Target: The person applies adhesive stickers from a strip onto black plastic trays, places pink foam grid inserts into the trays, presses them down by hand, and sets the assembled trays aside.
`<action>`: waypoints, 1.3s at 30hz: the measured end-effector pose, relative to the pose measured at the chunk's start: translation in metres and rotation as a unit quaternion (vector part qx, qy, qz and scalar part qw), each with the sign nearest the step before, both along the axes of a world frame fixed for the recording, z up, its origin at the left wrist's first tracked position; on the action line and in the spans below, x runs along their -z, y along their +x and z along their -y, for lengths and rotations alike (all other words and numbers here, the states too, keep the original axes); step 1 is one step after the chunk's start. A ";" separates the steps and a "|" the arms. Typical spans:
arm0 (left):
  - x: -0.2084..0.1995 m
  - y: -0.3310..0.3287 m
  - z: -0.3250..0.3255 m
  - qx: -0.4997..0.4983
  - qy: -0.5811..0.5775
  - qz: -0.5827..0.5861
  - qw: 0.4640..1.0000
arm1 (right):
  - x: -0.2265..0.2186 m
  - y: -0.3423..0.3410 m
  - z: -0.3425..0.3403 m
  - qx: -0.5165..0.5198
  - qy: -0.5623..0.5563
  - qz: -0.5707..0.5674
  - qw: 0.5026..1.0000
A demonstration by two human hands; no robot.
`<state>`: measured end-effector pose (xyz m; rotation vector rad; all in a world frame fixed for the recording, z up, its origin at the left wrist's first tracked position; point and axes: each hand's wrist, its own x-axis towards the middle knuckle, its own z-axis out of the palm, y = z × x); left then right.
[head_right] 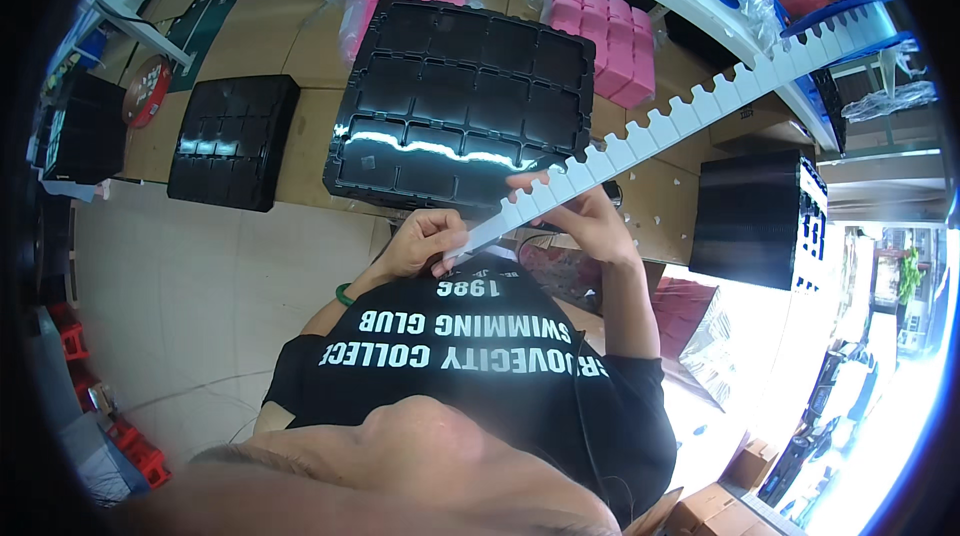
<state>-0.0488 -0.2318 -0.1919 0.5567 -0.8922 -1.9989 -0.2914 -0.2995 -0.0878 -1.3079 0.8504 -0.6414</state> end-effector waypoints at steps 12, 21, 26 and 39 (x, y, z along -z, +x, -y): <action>0.001 -0.010 -0.009 0.003 -0.004 0.046 0.999 | 0.019 -0.032 0.105 0.133 -0.161 -0.158 0.965; -0.003 -0.008 0.004 0.035 -0.001 0.046 0.998 | 0.062 -0.017 0.237 0.156 -0.411 -0.441 0.782; -0.003 -0.005 0.009 0.034 0.011 0.061 0.997 | 0.057 -0.011 0.245 0.150 -0.350 -0.486 0.787; 0.000 -0.048 0.003 0.085 -0.028 0.123 0.988 | 0.043 -0.014 0.264 -0.076 -0.310 -0.457 0.830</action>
